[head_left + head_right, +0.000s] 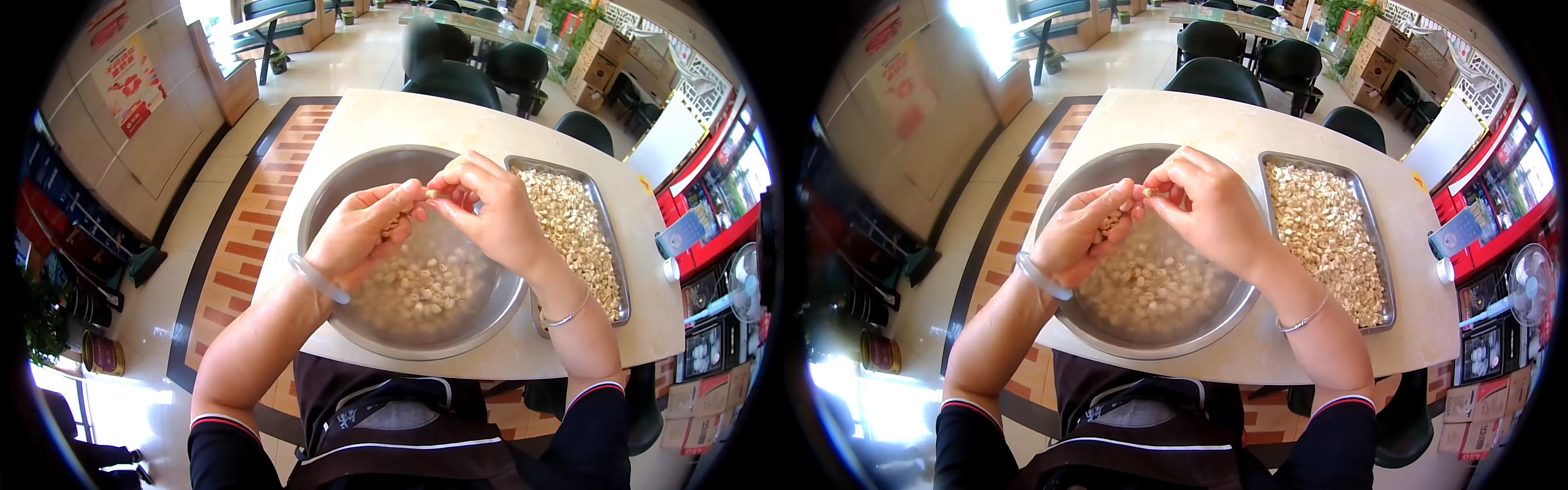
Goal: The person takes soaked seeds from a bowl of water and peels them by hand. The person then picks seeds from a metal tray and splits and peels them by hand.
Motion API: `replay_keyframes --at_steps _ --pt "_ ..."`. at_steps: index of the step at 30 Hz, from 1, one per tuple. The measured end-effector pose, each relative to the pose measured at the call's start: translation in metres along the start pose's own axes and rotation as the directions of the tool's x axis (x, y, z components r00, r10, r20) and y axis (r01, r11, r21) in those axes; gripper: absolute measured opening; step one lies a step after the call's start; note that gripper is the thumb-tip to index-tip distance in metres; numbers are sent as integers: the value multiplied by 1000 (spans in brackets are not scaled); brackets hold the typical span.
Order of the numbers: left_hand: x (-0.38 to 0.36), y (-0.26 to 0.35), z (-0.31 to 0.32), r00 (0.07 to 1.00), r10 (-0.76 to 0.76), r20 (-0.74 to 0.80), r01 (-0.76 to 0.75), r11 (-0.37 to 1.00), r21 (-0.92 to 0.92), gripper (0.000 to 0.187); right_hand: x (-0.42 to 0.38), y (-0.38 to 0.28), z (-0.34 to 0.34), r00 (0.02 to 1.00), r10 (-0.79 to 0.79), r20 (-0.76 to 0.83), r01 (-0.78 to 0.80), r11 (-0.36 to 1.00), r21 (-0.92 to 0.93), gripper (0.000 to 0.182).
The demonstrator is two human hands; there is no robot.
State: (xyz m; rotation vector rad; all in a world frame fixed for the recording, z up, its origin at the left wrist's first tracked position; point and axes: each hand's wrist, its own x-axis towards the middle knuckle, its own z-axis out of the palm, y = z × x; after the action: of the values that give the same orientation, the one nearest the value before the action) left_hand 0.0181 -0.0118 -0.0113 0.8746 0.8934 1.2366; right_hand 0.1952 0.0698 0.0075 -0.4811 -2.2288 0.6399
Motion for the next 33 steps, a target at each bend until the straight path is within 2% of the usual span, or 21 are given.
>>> replay_keyframes --at_steps 7,10,13,16,19,22,25,26,28,31,33 --pt "4 -4 1 996 8 -84 6 986 168 21 -6 1 4 988 -142 54 149 974 -172 9" --pt "-2 1 7 993 -9 -122 39 969 245 21 -6 5 4 988 -128 83 137 983 -123 10" --pt "-1 0 4 996 -5 -91 32 957 289 22 -6 8 1 988 -105 115 117 988 -100 11" --pt "1 -3 -2 996 -24 -81 41 974 224 23 -6 8 -1 993 -18 118 11 998 60 11" --pt "1 -2 -1 996 -36 -78 46 989 138 23 -7 10 -1 981 162 103 -182 955 234 11" --pt "0 1 3 995 -50 -85 59 992 115 22 -10 8 0 994 75 74 -85 987 135 10" --pt "-2 3 7 994 -50 -98 64 987 147 20 -9 5 -5 993 14 113 -15 1000 11 10" --pt "-2 2 6 994 -52 -95 69 981 184 20 -8 7 -4 991 -63 118 66 997 -26 10" --pt "-1 1 4 994 -58 -89 79 964 255 20 -8 13 -3 968 -212 137 226 969 -96 11" --pt "-1 -1 5 994 -63 -84 85 955 286 20 -6 13 -7 940 -253 228 294 940 -172 12" --pt "1 -4 3 992 -68 -109 93 965 245 20 -7 11 -3 924 -301 236 365 878 -310 13"
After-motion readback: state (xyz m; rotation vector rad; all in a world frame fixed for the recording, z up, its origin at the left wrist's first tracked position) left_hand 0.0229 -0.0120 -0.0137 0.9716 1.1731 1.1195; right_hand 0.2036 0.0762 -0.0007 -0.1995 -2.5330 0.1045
